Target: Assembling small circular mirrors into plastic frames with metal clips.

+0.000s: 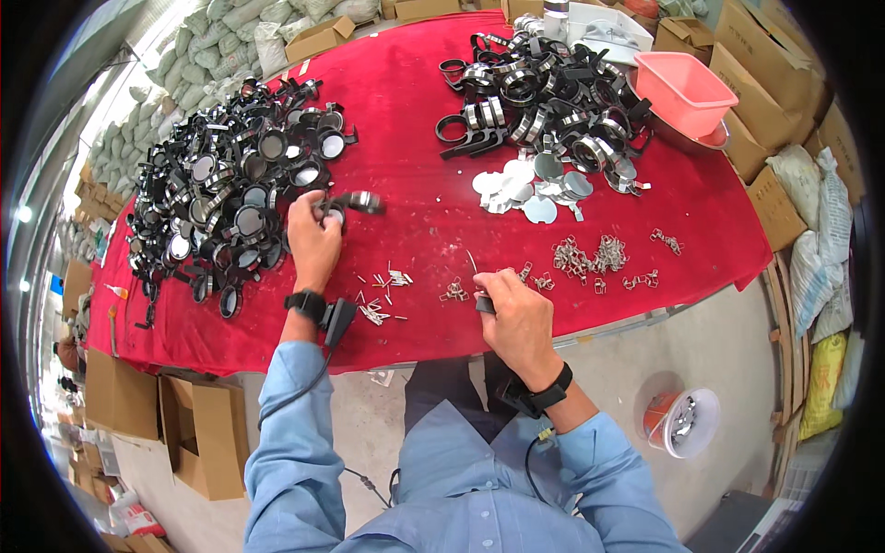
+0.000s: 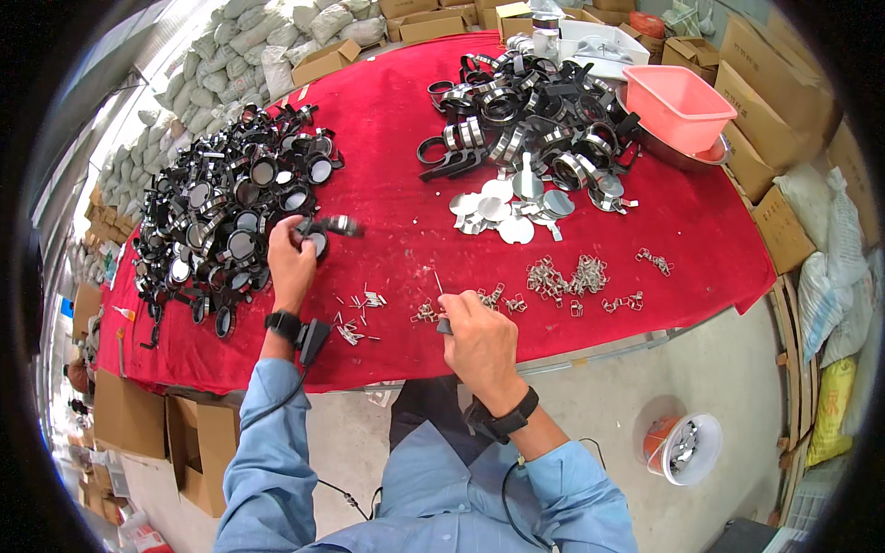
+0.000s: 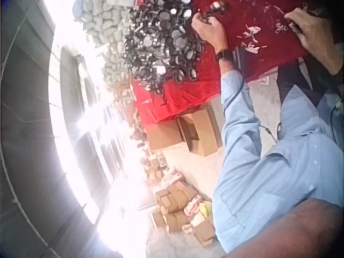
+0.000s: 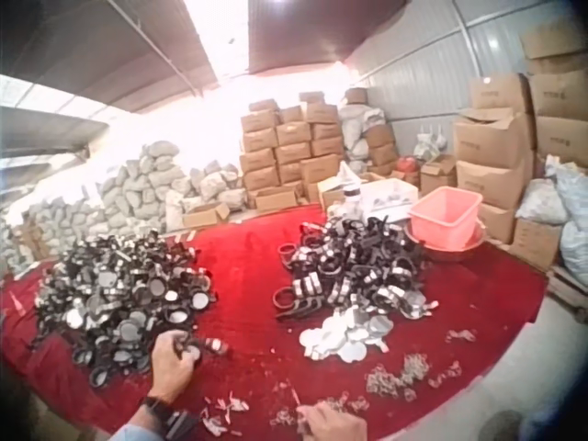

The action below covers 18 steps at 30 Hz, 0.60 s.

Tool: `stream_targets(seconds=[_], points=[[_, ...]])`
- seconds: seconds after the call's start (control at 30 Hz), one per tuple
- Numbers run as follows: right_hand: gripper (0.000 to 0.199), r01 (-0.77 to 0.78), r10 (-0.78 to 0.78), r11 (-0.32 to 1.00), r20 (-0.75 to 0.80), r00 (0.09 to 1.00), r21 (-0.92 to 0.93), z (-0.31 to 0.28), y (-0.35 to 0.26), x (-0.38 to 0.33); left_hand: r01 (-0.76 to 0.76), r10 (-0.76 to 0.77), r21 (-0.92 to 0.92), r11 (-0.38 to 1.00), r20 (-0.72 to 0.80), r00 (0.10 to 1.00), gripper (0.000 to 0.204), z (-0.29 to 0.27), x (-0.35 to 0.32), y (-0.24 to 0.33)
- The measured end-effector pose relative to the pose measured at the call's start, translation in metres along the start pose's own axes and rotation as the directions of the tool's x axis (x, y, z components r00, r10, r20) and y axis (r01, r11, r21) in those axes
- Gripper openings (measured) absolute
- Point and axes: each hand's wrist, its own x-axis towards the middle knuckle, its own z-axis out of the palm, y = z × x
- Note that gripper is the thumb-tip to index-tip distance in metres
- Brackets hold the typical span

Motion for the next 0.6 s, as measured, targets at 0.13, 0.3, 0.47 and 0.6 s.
stream_targets(seconds=[0.13,0.3,0.47,0.6], points=[[0.028,-0.049,0.049,0.998,-0.021,0.999,0.03,0.001,0.002,0.001,0.13,-0.12,-0.104,0.986,0.095,0.988,0.042,-0.016,-0.036,-0.017],[0.022,-0.119,0.12,0.991,-0.014,0.993,0.065,-0.002,-0.001,0.004,0.461,-0.268,-0.399,0.793,0.451,0.851,0.043,-0.006,-0.038,-0.023],[0.016,-0.117,0.116,0.993,0.044,0.992,0.025,-0.003,0.0,0.003,0.696,-0.252,-0.479,0.535,0.696,0.672,0.031,-0.011,-0.028,-0.014],[0.012,-0.125,0.123,0.992,0.077,0.989,0.016,-0.003,0.0,0.003,0.726,-0.29,-0.459,0.513,0.703,0.649,0.029,-0.009,-0.028,-0.017]])
